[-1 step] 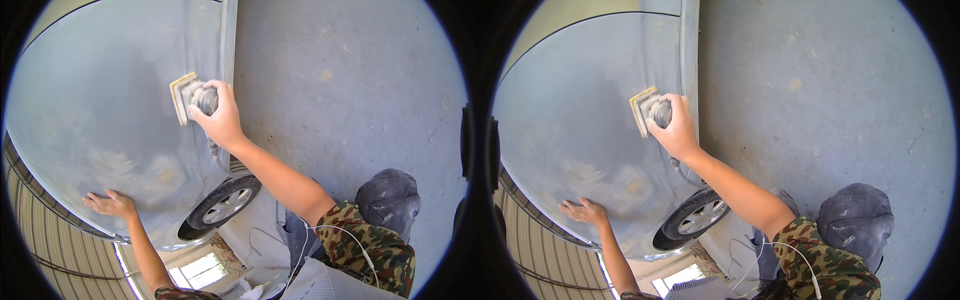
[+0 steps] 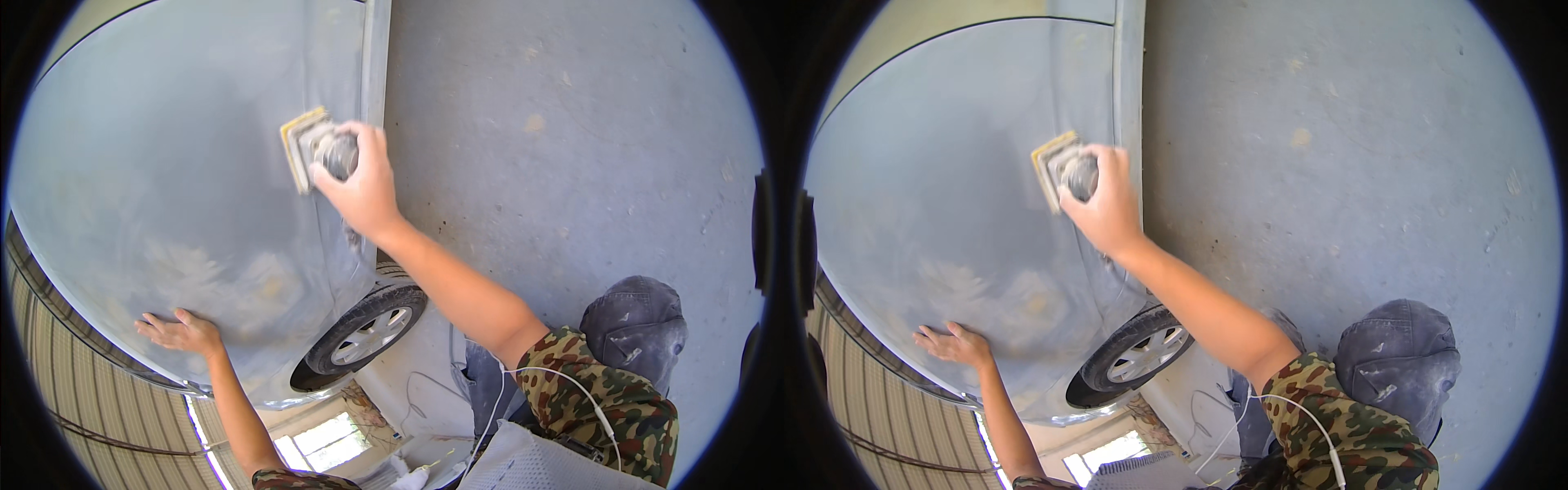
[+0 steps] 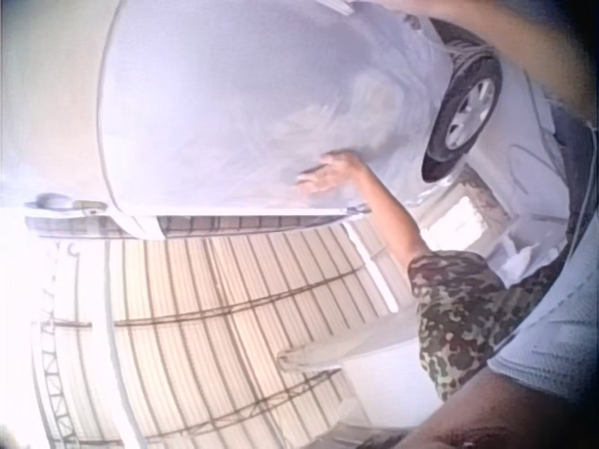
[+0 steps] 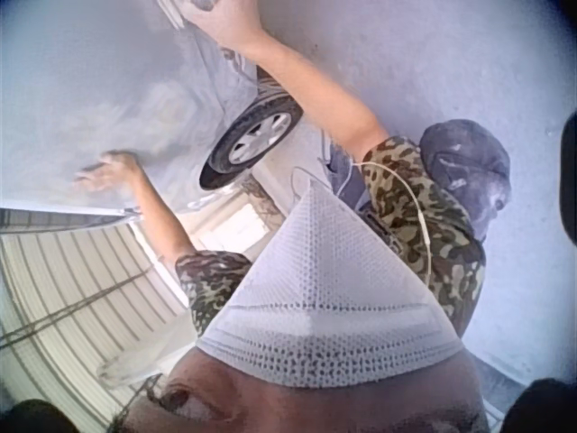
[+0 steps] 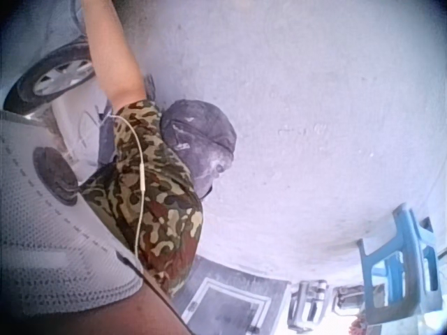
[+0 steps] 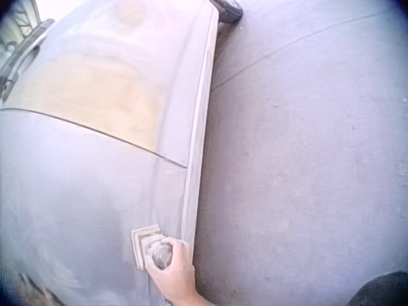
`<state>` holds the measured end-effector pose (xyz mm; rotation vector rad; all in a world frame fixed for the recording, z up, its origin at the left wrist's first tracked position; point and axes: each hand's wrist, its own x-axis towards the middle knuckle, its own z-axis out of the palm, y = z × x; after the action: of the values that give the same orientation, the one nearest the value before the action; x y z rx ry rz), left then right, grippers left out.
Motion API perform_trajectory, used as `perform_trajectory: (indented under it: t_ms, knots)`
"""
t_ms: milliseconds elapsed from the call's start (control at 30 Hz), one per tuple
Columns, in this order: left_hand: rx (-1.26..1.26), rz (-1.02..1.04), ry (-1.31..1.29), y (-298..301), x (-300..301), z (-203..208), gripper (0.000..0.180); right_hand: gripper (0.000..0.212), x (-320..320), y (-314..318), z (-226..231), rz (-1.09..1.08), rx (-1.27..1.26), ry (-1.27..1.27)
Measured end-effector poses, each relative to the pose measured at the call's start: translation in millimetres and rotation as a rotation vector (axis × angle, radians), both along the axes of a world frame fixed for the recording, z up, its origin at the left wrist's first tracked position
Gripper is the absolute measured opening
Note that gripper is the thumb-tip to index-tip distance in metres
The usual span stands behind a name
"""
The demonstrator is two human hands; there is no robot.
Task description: The person uses a pneumatic sander to smooth the surface of a white car door. They move the sander across the door panel, around the handle, and along the edges, while occasionally touching the surface with the left hand to check progress.
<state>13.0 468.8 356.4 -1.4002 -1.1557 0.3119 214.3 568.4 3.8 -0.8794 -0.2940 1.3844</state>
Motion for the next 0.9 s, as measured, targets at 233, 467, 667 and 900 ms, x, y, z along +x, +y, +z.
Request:
perform_trajectory:
  t_ms: [233, 467, 667, 900]
  knots:
    - [0.01, -0.021, -0.034, 13, -7, 8, 0.084, 0.057, 18, 71, -27, -0.056, -0.115, -0.175]
    - [-0.012, -0.038, -0.053, 20, 10, 7, 0.084, 0.06, -6, 6, -7, -0.034, -0.081, -0.167]
    - [-0.018, -0.041, -0.003, 13, 13, -6, 0.082, 0.06, -5, -14, -14, 0.048, -0.09, -0.202]
    - [-0.049, -0.022, -0.051, 14, -6, 5, 0.076, 0.061, 32, 67, -14, -0.012, -0.113, -0.209]
